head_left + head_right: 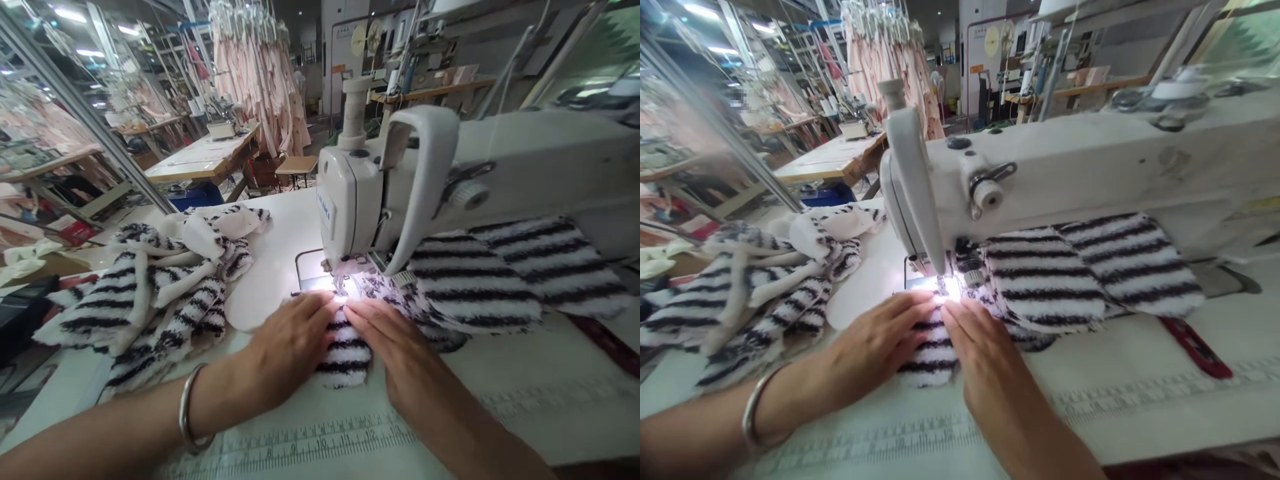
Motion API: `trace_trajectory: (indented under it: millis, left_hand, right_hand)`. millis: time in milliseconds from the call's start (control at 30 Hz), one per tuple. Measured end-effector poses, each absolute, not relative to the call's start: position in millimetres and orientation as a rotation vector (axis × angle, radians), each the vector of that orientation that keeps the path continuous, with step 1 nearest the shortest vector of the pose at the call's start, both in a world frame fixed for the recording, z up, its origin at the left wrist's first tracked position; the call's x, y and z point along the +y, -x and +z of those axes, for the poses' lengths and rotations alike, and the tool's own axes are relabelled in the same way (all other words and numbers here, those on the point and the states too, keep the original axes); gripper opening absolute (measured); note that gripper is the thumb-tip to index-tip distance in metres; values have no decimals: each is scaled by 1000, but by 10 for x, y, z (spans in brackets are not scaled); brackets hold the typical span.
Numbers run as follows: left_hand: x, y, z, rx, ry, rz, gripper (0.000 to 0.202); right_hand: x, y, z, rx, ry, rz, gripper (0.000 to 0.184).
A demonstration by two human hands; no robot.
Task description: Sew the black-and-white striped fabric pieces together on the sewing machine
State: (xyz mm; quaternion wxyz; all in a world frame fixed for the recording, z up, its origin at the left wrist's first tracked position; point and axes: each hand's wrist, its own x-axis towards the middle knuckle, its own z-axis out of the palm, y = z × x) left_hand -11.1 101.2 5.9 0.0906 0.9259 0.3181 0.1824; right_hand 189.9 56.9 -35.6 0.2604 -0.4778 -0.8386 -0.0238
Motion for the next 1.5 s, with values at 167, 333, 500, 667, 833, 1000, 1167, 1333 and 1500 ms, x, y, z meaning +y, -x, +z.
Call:
trace_trajectory:
  millis: [167, 333, 500, 667, 833, 1000, 1167, 1333, 1500]
  left_hand:
    - [1036, 318, 327, 698, -2644, 375, 14]
    - [1086, 362, 246, 643, -2630, 279, 12]
    - [1115, 364, 218, 620, -2631, 284, 14]
    - [1119, 378, 291, 577, -2659, 292, 11]
    - [1101, 307, 334, 436, -2664, 327, 21]
    - [1146, 296, 234, 406, -2699, 252, 22]
    - [1281, 324, 175, 449, -2641, 313, 22]
    - [1388, 321, 153, 516, -2673, 339, 20]
    - [1481, 326, 88, 522, -2715, 437, 21]
  right_hand:
    - [336, -2040, -241, -2257, 1152, -47, 40]
    - [274, -1834, -280, -2187, 1171, 28, 37]
    - [331, -1736, -224, -2125, 1183, 5, 28]
    - [186, -1734, -278, -2174, 1266, -174, 33]
    - [-81, -1588, -387, -2267, 1374, -442, 40]
    - [-114, -1492, -435, -2234, 1482, -438, 37]
    - [71, -1496, -448, -2173, 1459, -442, 46]
    - [234, -1470, -417, -2137, 1519, -361, 52]
    - [385, -1478, -408, -2120, 1492, -249, 54]
